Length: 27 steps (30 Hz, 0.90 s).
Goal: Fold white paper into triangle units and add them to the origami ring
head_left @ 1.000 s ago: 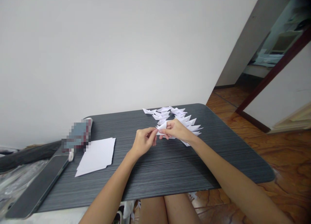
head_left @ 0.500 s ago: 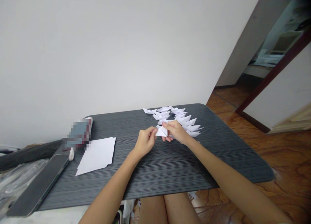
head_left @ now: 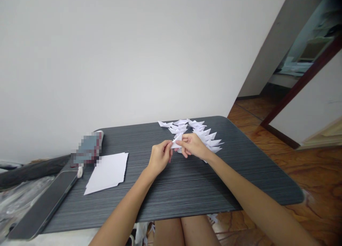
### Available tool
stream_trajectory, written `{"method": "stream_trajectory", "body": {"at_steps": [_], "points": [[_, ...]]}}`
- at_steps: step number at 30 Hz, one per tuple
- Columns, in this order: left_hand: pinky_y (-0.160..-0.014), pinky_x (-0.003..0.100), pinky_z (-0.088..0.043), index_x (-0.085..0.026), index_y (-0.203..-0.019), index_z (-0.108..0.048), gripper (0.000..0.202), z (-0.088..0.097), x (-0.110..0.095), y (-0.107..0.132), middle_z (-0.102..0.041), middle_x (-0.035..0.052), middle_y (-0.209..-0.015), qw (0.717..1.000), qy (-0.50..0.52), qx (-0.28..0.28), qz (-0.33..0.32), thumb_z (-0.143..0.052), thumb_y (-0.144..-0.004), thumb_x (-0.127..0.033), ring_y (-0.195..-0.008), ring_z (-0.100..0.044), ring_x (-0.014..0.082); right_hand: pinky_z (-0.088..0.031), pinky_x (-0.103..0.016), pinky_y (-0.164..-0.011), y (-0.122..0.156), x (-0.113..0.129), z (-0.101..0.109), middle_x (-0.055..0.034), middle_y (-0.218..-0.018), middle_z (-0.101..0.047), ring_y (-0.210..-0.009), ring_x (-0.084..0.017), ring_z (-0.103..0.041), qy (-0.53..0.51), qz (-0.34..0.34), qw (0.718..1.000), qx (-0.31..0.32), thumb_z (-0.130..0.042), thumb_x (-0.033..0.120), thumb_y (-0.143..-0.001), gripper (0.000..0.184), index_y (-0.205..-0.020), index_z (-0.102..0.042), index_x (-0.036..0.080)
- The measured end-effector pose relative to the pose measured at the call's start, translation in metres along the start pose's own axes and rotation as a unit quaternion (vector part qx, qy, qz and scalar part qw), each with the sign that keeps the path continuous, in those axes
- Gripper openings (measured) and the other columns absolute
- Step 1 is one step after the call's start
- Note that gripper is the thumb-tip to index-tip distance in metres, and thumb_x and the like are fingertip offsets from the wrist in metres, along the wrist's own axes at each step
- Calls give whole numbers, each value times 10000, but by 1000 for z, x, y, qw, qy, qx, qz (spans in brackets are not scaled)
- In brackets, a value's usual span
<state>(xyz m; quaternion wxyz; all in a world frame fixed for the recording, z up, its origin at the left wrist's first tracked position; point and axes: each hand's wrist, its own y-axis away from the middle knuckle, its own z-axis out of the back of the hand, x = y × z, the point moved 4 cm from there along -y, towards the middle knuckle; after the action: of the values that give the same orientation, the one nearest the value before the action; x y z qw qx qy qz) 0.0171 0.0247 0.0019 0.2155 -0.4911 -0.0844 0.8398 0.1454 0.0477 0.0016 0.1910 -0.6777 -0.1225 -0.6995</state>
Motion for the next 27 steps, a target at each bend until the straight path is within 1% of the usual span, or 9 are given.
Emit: {"method": "stream_trajectory", "body": {"at_steps": [3,6,10,12,14,16,19,23,27], "points": [[-371,152,-368,-127,-951,-562,300,-3,1,1,-483,-52,-462,997,67,42,14,-337,-862,-304,-317,-445,51,-232,-158,-293,0,2,3,-13,-541,-600,-274,-17,-371,5,7,1000,-27,-570,414,-693,310,-653,-525,110],[-361,160,-401,-117,-1027,-543,338,1,4,-1,-495,-47,-464,992,113,44,40,-357,-853,-339,-353,-510,75,-194,-168,-298,1,4,7,17,-493,-561,-264,-8,-312,10,7,999,-34,-558,395,-710,290,-666,-530,110],[-399,191,-457,-85,-1037,-563,382,6,2,-6,-632,59,-678,978,189,73,55,-445,-809,-369,-561,-616,140,-210,-164,-337,2,2,3,83,-389,-415,-302,-15,-308,11,13,1000,25,-581,350,-711,244,-706,-545,109],[-424,213,-478,-86,-1077,-554,402,5,1,-7,-647,76,-737,968,224,101,57,-500,-782,-354,-579,-620,149,-277,-161,-371,1,0,-1,66,-483,-466,-357,-23,-379,-11,25,999,37,-613,318,-689,231,-777,-544,115],[-479,243,-506,-94,-1088,-556,402,4,2,-8,-645,66,-734,964,243,98,50,-530,-766,-335,-583,-614,144,-373,-181,-430,-1,-2,-3,21,-689,-544,-429,-35,-466,-48,47,998,13,-640,300,-661,291,-869,-511,144],[-545,265,-525,-111,-1065,-578,373,5,4,-8,-630,57,-757,969,235,67,31,-546,-758,-320,-620,-607,138,-442,-218,-506,-1,-4,-6,-6,-807,-551,-500,-59,-525,-63,68,996,-17,-636,311,-667,331,-920,-476,172],[-604,264,-524,-148,-1048,-596,330,9,4,-8,-584,46,-810,983,182,31,-21,-553,-756,-295,-664,-586,122,-474,-253,-596,0,-6,-12,-14,-738,-555,-591,-102,-557,-27,86,996,-23,-558,358,-740,279,-935,-500,167],[-612,228,-500,-169,-1062,-594,331,14,-1,-6,-558,52,-843,993,73,15,-93,-573,-743,-254,-692,-569,114,-477,-297,-709,4,-1,-14,-58,-889,-567,-741,-137,-559,24,122,992,-20,-517,390,-771,286,-944,-566,168],[-609,220,-491,-172,-1071,-582,326,16,-8,-3,-574,57,-842,990,-9,-12,-141,-553,-754,-243,-686,-576,113,-425,-343,-848,6,5,-12,-71,-983,-560,-929,-177,-529,71,150,986,11,-488,406,-790,291,-915,-605,171]]}}
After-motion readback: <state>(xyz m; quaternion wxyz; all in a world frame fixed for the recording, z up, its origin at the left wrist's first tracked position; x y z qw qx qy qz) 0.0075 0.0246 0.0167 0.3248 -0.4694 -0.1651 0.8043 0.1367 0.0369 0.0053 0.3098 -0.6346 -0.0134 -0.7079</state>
